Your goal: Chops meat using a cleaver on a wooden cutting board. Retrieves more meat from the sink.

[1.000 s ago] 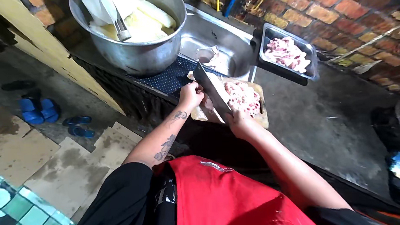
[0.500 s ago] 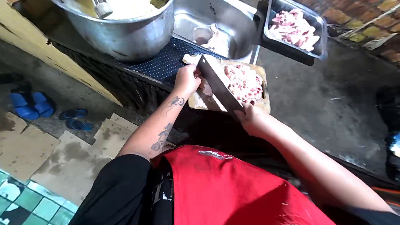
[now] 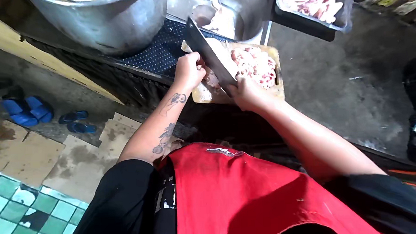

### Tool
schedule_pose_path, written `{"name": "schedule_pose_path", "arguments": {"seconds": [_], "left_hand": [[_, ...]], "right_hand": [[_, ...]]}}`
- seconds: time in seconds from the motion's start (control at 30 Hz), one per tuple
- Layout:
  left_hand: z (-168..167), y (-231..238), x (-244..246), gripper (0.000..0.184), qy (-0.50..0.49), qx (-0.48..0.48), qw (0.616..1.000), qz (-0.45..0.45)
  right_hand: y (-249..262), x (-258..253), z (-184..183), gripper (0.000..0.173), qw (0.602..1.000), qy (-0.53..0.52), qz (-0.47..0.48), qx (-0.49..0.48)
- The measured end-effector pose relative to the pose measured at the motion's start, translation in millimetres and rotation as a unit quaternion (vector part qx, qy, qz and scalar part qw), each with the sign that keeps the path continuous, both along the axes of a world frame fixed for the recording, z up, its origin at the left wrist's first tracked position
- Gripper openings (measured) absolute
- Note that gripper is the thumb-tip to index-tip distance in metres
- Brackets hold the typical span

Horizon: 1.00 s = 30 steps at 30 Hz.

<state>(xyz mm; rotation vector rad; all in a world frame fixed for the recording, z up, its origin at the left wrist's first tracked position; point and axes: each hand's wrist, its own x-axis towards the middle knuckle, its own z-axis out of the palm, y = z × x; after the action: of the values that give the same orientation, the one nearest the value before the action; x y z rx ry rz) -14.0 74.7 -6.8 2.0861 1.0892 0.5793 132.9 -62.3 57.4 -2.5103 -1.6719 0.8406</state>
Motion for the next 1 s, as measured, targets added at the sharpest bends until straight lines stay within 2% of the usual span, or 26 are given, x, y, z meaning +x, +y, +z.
{"name": "schedule_pose_path", "arguments": {"seconds": [0.1,0.17,0.33,0.43,0.5,0.63,0.7,0.77,0.93,1.0], "left_hand": [[0,0,-2,0.014,0.000,0.013,1.000,-0.009],[-1,-1,-3,0.015,0.000,0.022,1.000,-0.011],[-4,-7,-3,0.014,-0.011,0.023,0.999,0.021],[-5,-7,-2,0.014,-0.023,0.031,0.999,-0.002],[-5,-8,-3,0.014,-0.008,0.036,0.999,-0.020],[0,-9,-1,0.014,0.009,0.042,0.999,-0.029],[-1,-10,-5,0.015,0.011,0.041,0.999,-0.028],[-2,-10,-6,0.015,0.007,0.046,0.999,-0.021],[-10,-12,-9,0.014,-0.025,0.060,0.998,0.002],[-14,-15,-10,0.013,-0.043,0.075,0.996,-0.023]], "right_hand": [[43,-8,0,0.035,1.000,0.020,0.007,0.009],[45,-5,-1,0.034,0.999,0.032,0.006,0.020],[-24,9,7,0.036,1.000,0.004,-0.005,-0.016],[-50,21,14,0.035,0.999,-0.002,-0.013,-0.045],[-37,21,4,0.035,1.000,0.001,-0.009,-0.022],[36,-7,5,0.038,1.000,0.008,0.002,-0.009],[54,-10,-3,0.035,1.000,0.010,0.020,0.011],[44,-6,-2,0.035,1.000,0.016,0.016,0.004],[-26,20,3,0.037,1.000,0.003,0.009,-0.027],[-25,22,1,0.037,1.000,-0.004,0.021,-0.021]]}}
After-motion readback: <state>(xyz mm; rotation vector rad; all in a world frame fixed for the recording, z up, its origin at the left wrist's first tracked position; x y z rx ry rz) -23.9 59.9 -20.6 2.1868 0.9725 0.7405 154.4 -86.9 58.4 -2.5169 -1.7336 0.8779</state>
